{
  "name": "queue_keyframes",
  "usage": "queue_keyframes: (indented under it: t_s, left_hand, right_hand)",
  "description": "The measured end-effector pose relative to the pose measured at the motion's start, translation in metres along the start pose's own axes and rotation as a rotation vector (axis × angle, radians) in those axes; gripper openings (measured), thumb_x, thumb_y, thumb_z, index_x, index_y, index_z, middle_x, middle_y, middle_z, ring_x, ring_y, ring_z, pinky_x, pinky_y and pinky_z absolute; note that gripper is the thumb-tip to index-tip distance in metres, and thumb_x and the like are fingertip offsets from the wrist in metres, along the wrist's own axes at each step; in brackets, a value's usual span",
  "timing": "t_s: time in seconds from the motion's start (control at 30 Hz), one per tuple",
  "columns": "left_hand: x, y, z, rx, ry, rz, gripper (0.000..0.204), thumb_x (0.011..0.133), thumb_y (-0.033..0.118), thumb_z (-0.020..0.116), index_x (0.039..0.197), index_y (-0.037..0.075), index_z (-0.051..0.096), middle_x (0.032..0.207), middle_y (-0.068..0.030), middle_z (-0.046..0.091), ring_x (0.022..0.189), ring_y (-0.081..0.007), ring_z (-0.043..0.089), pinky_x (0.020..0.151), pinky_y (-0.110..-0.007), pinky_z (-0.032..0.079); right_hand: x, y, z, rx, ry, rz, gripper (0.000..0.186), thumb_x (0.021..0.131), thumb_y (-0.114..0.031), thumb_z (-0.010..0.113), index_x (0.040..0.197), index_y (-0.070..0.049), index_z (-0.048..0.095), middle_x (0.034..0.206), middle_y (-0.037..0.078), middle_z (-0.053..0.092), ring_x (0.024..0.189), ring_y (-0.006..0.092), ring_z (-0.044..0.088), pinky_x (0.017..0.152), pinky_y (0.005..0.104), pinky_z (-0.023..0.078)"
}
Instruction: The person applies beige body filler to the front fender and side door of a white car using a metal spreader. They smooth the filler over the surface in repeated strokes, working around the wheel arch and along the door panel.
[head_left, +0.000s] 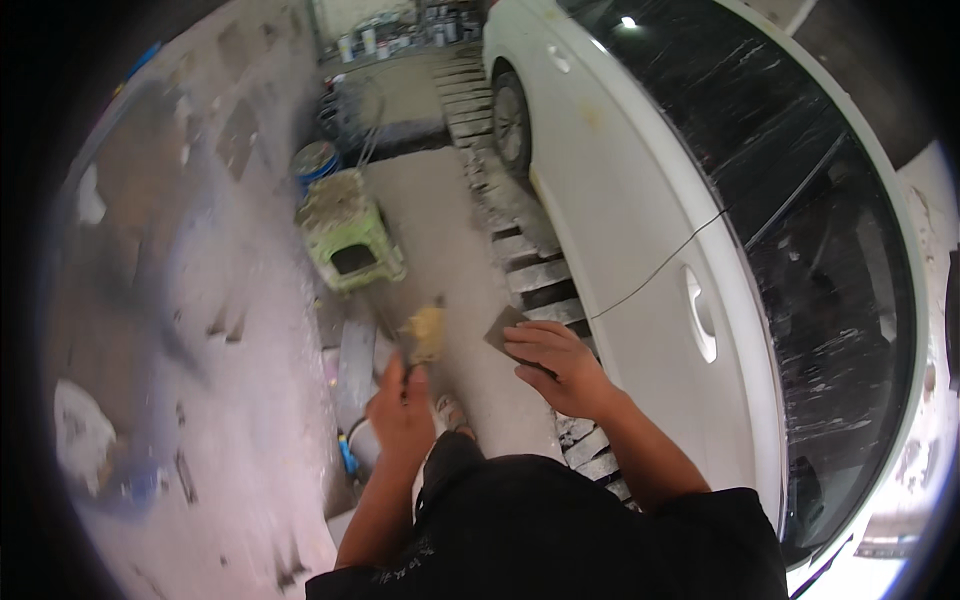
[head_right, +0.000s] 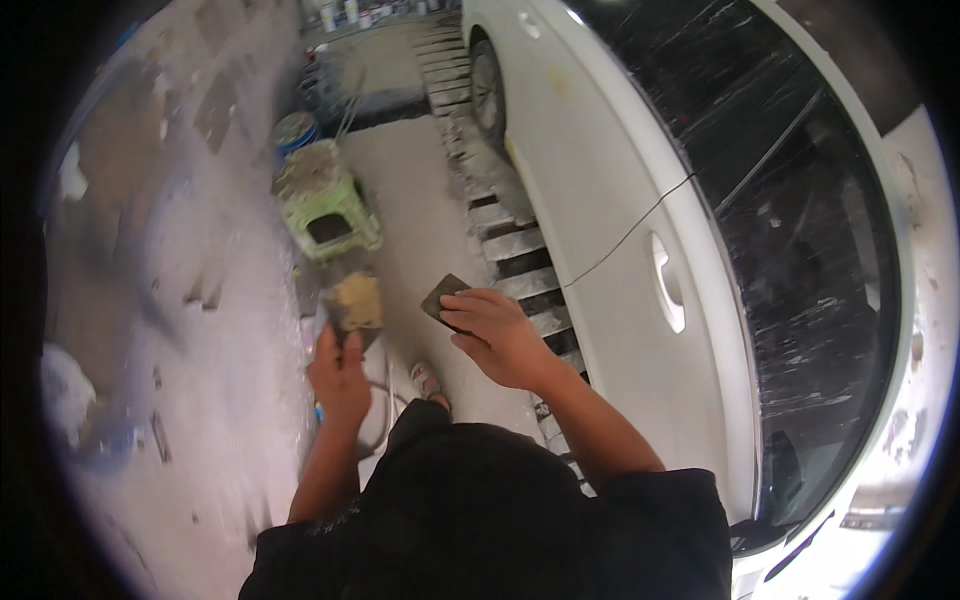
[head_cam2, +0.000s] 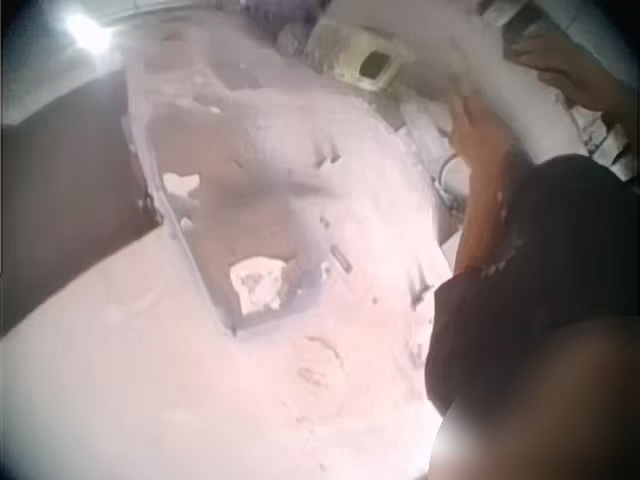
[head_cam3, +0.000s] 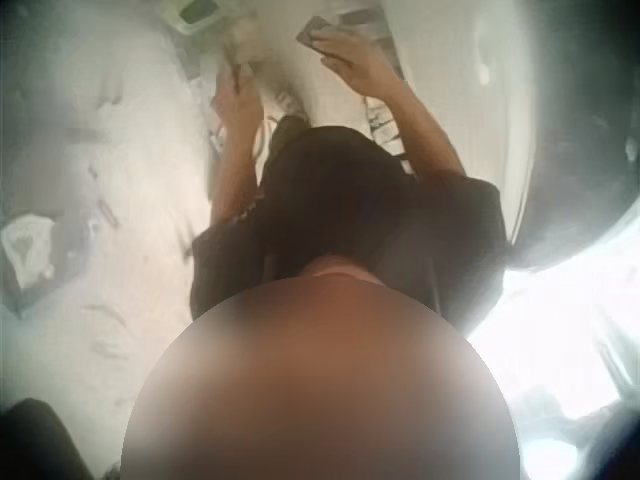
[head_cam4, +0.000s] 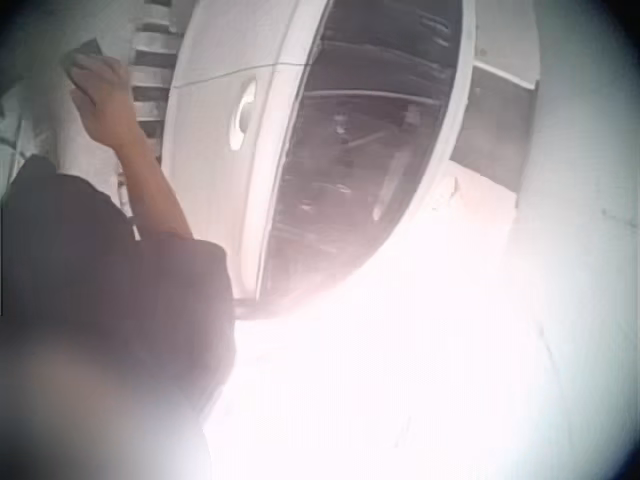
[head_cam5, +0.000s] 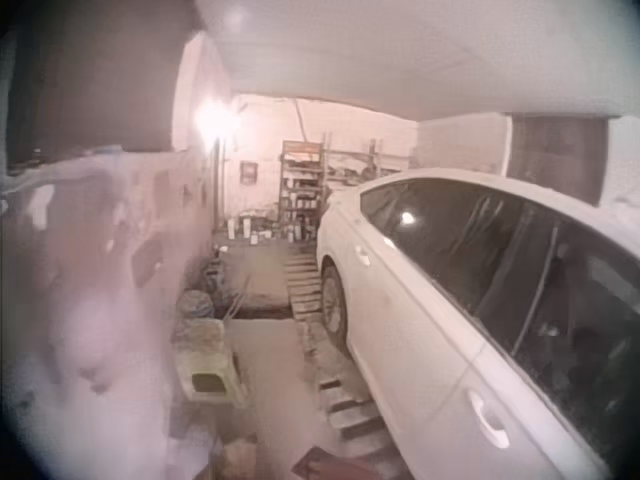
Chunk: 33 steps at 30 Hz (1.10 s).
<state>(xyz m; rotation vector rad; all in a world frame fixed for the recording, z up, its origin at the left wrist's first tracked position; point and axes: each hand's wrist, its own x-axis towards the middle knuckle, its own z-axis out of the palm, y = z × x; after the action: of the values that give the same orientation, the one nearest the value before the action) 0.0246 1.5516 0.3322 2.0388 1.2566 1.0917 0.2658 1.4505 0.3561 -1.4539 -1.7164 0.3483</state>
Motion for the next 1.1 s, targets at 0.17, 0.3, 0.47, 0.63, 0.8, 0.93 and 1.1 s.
queue_keyframes:
  t_s: [0.17,0.3,0.47,0.63,0.8,0.93,1.1]
  left_hand:
    - [0.117,-0.048,-0.002,-0.654,-0.156,-0.169,0.043,0.106,0.006,0.058,0.147,-0.004,0.049,0.123,-0.0109,0.071,0.106,-0.0146,0.067,0.095,-0.028,0.051]
    - [0.181,-0.075,0.017,-0.922,-0.233,-0.391,0.044,0.105,0.002,0.057,0.147,-0.003,0.047,0.126,-0.0107,0.07,0.114,-0.0146,0.065,0.102,-0.029,0.049]
    - [0.25,-0.108,0.075,-1.055,-0.272,-0.521,0.041,0.102,0.0,0.057,0.143,-0.001,0.051,0.131,-0.0109,0.067,0.118,-0.0194,0.065,0.106,-0.034,0.051]
    - [0.336,-0.12,0.141,-1.106,-0.299,-0.503,0.04,0.101,0.0,0.06,0.14,0.0,0.052,0.13,-0.01,0.067,0.118,-0.0207,0.066,0.105,-0.036,0.051]
    - [0.434,-0.117,0.191,-1.13,-0.355,-0.53,0.04,0.102,0.0,0.06,0.141,-0.001,0.052,0.128,-0.0107,0.068,0.114,-0.018,0.066,0.103,-0.034,0.052]
    - [0.5,-0.114,0.235,-1.17,-0.431,-0.544,0.036,0.101,0.0,0.06,0.137,-0.001,0.055,0.127,-0.01,0.068,0.114,-0.018,0.067,0.103,-0.035,0.052]
    - [0.592,-0.122,0.313,-1.097,-0.649,-0.602,0.029,0.102,0.002,0.059,0.131,-0.001,0.06,0.12,-0.0079,0.07,0.107,-0.0157,0.067,0.098,-0.033,0.053]
  right_hand:
    - [0.05,0.056,0.008,0.448,0.149,0.358,0.036,0.097,0.001,0.067,0.134,-0.002,0.067,0.147,0.015,0.061,0.134,0.0269,0.057,0.111,0.0411,0.045]
    - [0.076,0.094,0.008,0.612,0.235,0.642,0.038,0.098,-0.001,0.068,0.136,-0.001,0.066,0.145,0.011,0.063,0.128,0.0189,0.059,0.107,0.0355,0.047]
    - [0.103,0.163,0.005,0.632,0.291,0.842,0.038,0.098,-0.005,0.067,0.136,0.0,0.066,0.141,0.008,0.066,0.124,0.0153,0.06,0.105,0.0327,0.047]
    - [0.156,0.243,-0.011,0.708,0.321,0.969,0.041,0.097,-0.007,0.067,0.137,0.002,0.065,0.139,0.009,0.066,0.123,0.0162,0.061,0.107,0.0336,0.047]
    - [0.232,0.293,-0.047,0.689,0.356,0.902,0.04,0.098,-0.009,0.066,0.137,0.003,0.065,0.138,0.011,0.067,0.123,0.0179,0.06,0.108,0.0345,0.046]
    - [0.272,0.324,-0.071,0.631,0.471,0.908,0.042,0.099,-0.011,0.066,0.138,0.003,0.064,0.138,0.011,0.067,0.123,0.0177,0.06,0.107,0.0342,0.047]
    - [0.295,0.36,-0.071,0.533,0.731,1.004,0.043,0.099,-0.012,0.066,0.139,0.005,0.062,0.127,0.01,0.069,0.109,0.0154,0.061,0.097,0.0311,0.049]
